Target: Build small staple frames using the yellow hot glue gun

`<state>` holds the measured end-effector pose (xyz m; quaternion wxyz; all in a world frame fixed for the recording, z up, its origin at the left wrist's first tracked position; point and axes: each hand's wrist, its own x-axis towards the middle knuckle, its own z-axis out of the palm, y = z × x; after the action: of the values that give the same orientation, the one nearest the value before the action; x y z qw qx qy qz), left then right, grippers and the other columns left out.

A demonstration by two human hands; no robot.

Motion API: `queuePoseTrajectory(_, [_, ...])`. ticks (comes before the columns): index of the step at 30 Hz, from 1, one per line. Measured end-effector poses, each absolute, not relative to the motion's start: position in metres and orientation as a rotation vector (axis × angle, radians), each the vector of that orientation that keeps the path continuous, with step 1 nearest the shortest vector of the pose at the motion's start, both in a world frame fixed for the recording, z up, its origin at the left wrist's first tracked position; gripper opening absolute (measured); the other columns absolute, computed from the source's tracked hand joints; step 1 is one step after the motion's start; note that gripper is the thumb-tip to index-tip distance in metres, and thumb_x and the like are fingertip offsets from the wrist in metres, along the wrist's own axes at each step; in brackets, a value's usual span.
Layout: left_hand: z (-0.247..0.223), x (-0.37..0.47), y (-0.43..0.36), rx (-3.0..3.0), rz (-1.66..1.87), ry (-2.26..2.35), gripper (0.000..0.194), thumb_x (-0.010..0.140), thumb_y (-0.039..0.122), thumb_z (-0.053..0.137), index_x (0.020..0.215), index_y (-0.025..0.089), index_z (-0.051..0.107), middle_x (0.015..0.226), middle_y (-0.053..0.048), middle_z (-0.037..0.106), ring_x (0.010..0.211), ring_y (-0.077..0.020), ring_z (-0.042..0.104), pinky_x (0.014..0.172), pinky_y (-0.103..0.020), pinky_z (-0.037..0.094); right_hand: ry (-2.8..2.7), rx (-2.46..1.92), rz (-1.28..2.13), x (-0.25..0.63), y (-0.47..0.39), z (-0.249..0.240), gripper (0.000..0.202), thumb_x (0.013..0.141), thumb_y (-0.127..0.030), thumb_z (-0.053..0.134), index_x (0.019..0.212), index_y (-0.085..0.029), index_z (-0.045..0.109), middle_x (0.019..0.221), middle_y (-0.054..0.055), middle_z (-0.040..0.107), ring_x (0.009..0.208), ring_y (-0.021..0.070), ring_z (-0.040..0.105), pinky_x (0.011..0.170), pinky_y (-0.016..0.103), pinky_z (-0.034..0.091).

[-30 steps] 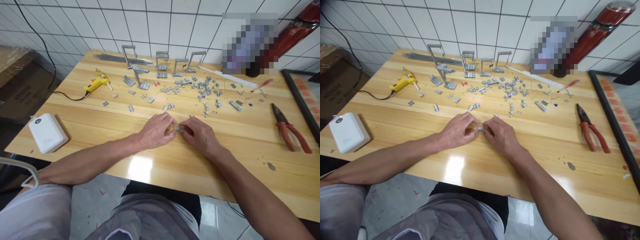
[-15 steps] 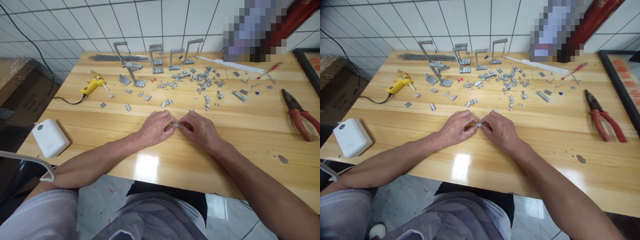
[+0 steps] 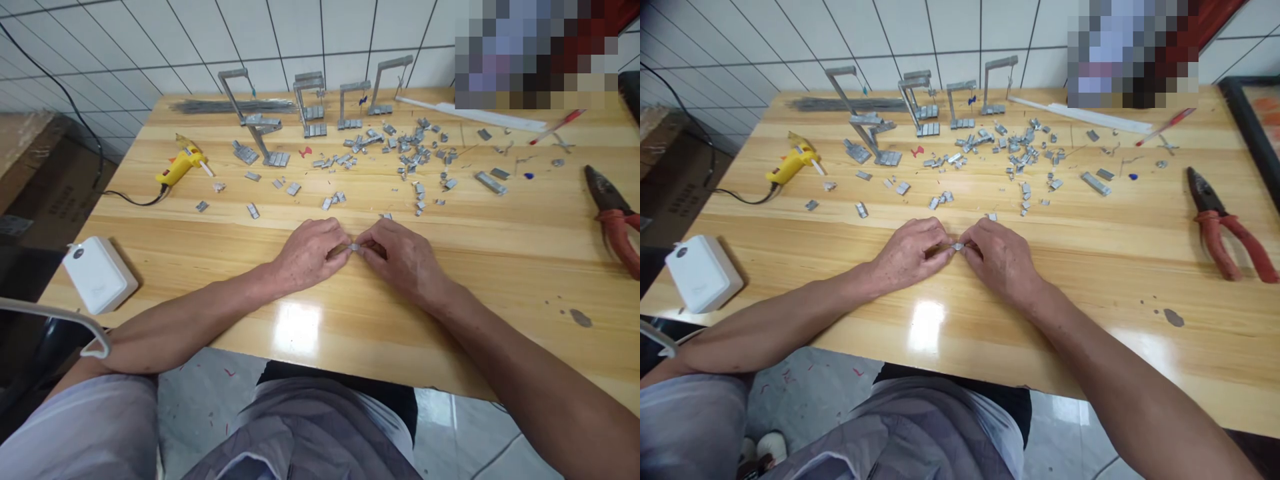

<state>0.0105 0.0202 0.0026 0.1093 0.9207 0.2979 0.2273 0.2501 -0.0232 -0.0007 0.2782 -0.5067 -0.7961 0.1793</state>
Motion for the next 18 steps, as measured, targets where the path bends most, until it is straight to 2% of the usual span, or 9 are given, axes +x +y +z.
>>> queuePoseTrajectory(6, [-0.0012,0.0095,0.0192,2.687,0.722,0.891,0.011,0.106,0.022,0.065,0.102,0.019,0.074,0.095,-0.005,0.075,0.086,-0.0192,0.070,0.080,-0.033,0.049,-2.107,-1.367,0.398,0.2520,-0.0245,-0.0061,0.010,0.101,-0.025,0.070,0.110,-0.023,0.076,0.100,0.008,0.078,0.084,0.0224,0.069,0.074,0.034,0.050])
queuePoseTrajectory(14, [-0.0022,0.0094,0.0182,2.625,0.711,0.947,0.010,0.105,0.026,0.070,0.109,0.018,0.074,0.097,-0.005,0.075,0.087,-0.0203,0.071,0.084,-0.035,0.053,-2.111,-1.354,0.419,0.2515,-0.0242,-0.0026,0.010,0.103,-0.023,0.068,0.104,-0.022,0.078,0.095,0.006,0.076,0.080,0.0209,0.068,0.074,0.033,0.050])
queuePoseTrajectory(18, [-0.0002,0.0087,0.0169,2.620,0.710,0.941,0.016,0.103,0.025,0.071,0.115,0.017,0.075,0.103,-0.008,0.078,0.095,-0.0226,0.074,0.087,-0.037,0.055,-2.098,-1.385,0.426,0.2497,-0.0243,-0.0030,0.010,0.102,-0.022,0.068,0.103,-0.023,0.078,0.095,0.006,0.077,0.083,0.0219,0.069,0.074,0.034,0.050])
